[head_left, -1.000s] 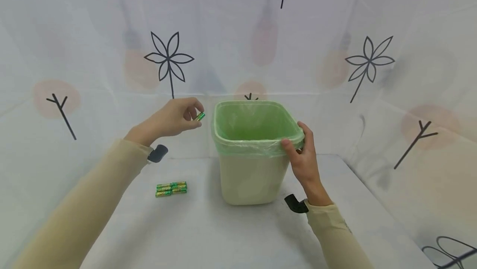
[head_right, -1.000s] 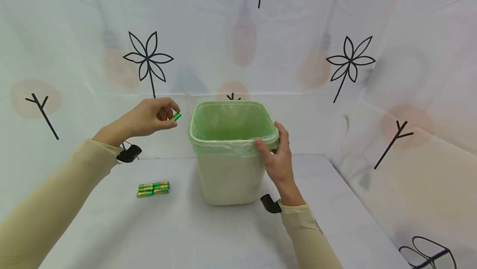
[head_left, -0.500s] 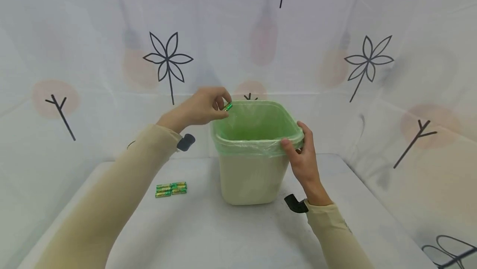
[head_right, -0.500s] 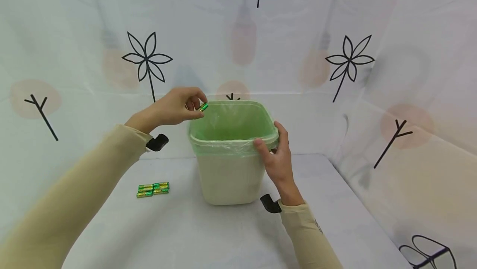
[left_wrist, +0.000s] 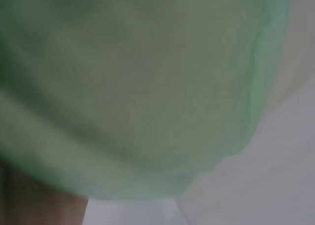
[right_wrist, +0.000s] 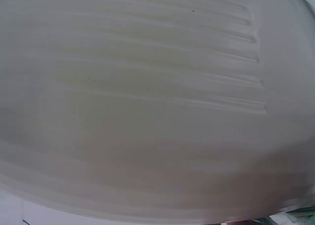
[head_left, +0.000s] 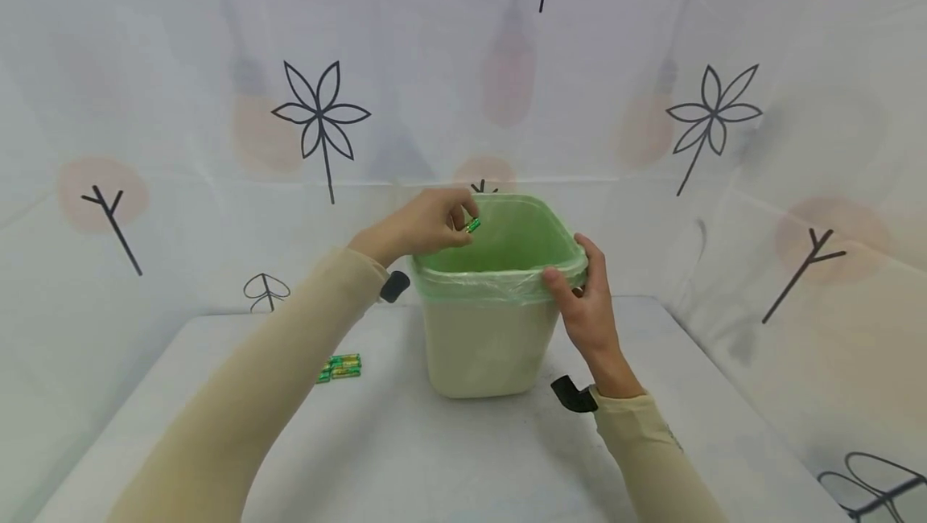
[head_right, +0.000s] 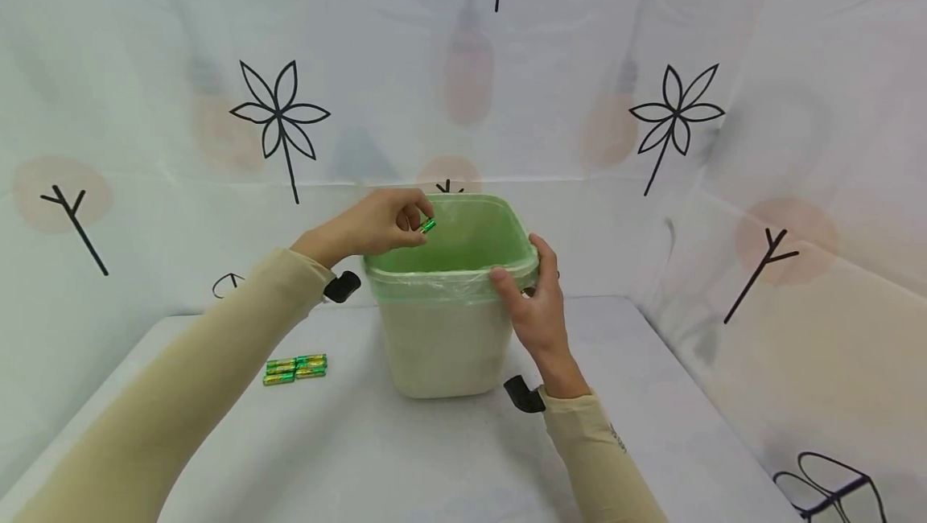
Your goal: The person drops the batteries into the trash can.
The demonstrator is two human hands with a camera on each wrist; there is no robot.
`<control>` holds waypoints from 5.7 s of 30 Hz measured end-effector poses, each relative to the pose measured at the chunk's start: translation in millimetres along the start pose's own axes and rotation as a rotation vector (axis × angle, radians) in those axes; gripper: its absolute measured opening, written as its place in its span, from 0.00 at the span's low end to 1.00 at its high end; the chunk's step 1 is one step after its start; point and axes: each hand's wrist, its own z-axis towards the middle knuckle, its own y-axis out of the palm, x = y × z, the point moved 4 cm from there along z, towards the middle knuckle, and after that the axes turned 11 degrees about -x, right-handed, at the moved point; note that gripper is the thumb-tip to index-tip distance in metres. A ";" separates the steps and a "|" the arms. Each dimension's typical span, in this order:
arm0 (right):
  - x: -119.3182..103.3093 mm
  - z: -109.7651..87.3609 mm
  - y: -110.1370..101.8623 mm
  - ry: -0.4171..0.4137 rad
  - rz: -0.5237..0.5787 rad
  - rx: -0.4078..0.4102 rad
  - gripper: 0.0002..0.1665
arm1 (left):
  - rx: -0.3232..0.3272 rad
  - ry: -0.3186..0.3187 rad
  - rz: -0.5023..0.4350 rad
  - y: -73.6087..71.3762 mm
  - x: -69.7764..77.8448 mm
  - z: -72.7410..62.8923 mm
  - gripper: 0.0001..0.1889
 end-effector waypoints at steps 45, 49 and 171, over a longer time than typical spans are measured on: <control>-2.6 0.5 1.9 -0.007 0.016 0.014 0.39 | -0.009 -0.027 0.055 16.1 3.1 6.3 0.15; -1.4 1.7 2.6 -0.014 0.018 0.016 0.38 | 0.072 0.010 -0.004 5.3 2.8 -5.2 0.13; -3.2 -2.1 3.0 -0.001 0.002 0.011 0.38 | -0.046 -0.574 -0.141 163.9 -204.1 -206.3 0.11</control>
